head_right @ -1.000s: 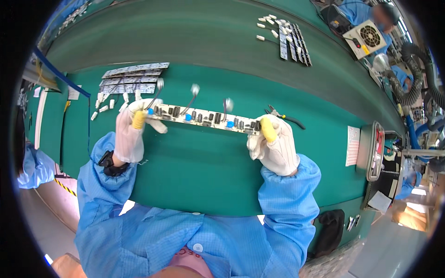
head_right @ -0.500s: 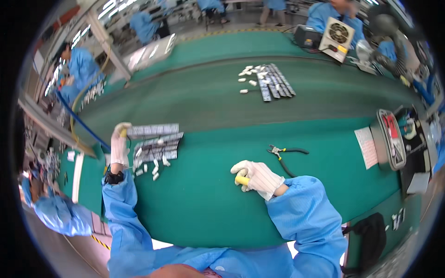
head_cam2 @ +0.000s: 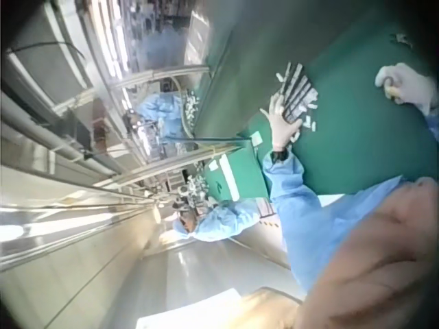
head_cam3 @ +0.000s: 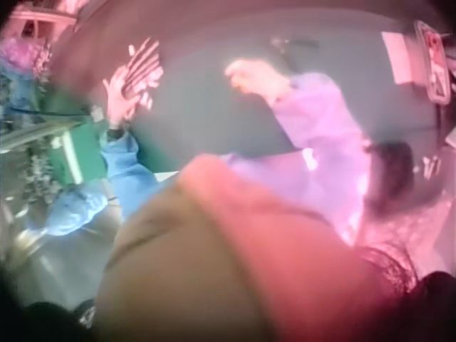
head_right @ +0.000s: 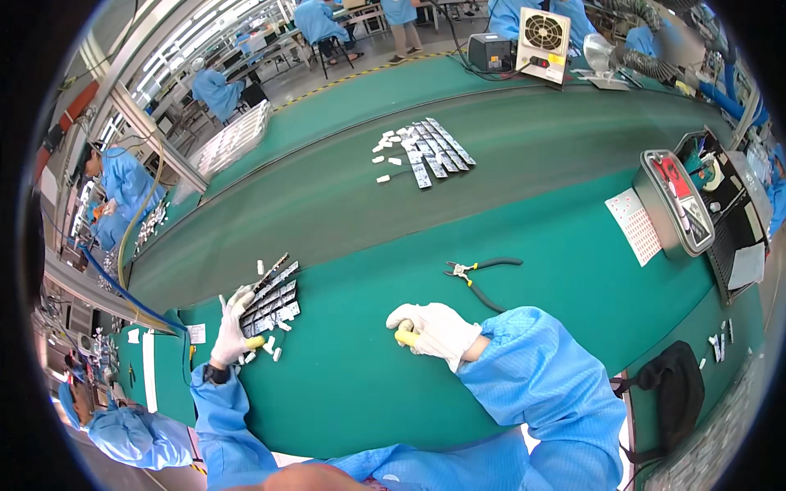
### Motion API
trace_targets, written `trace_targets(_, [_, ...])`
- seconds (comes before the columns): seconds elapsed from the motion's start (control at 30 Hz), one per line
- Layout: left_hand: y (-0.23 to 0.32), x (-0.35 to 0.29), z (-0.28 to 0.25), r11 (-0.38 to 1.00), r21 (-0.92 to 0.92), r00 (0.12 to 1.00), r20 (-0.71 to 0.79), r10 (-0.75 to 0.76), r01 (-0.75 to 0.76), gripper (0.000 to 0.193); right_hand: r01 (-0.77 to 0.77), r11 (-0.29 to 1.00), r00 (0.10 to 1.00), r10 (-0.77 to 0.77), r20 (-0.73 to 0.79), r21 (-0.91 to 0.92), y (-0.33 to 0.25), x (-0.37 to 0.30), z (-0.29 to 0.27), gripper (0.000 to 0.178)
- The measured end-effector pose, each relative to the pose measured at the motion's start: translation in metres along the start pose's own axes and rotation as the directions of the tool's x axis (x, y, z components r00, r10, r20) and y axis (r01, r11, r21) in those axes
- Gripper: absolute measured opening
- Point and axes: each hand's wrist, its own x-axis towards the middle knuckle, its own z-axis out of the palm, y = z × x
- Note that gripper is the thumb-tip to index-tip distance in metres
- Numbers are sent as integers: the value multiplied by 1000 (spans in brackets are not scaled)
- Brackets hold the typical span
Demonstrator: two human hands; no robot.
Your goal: Assembling and inspecting electronic circuit boards at a manual assembly station.
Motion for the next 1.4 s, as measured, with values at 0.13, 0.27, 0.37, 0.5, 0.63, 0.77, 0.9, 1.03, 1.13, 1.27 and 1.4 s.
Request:
trace_targets(0.13, [-28,6,16,992,42,981,-160,-111,119,70,-105,994,994,105,14,12,-7,4,-3,24])
trace_targets(0.27, [-59,64,22,792,-216,723,-324,-610,571,46,-204,945,979,192,70,254,-5,1,-7,20])
trace_targets(0.37, [-168,79,47,818,-72,653,-565,-504,570,36,-119,916,992,90,92,382,3,-3,-10,22])
trace_targets(0.5, [-48,131,26,541,-839,412,-514,-752,-58,43,-223,888,975,204,90,401,4,-8,-13,28])
trace_targets(0.63, [-22,106,37,856,-516,593,-675,-439,47,45,-181,864,983,140,121,470,-5,-8,-12,33])
trace_targets(0.77, [60,48,21,948,-312,961,-276,-31,-59,29,42,996,978,-58,-200,-83,-20,-5,-3,44])
trace_targets(0.9, [69,4,33,972,-81,955,-223,196,-218,21,119,591,925,-358,-127,-798,-68,17,-18,88])
trace_targets(1.03, [53,-5,44,955,-281,978,-207,38,-96,16,110,458,914,-395,-91,-882,-37,86,-64,118])
trace_targets(1.13, [47,-6,50,943,-305,978,-197,73,-132,13,-179,266,930,-269,-251,-947,-19,144,-109,109])
trace_targets(1.27, [48,-9,50,941,-254,957,-239,162,-223,14,-438,498,826,-106,-553,-749,34,196,-163,83])
trace_targets(1.4, [47,-12,61,926,-311,952,-278,128,-215,12,-476,409,849,-15,-528,-778,49,234,-135,78])
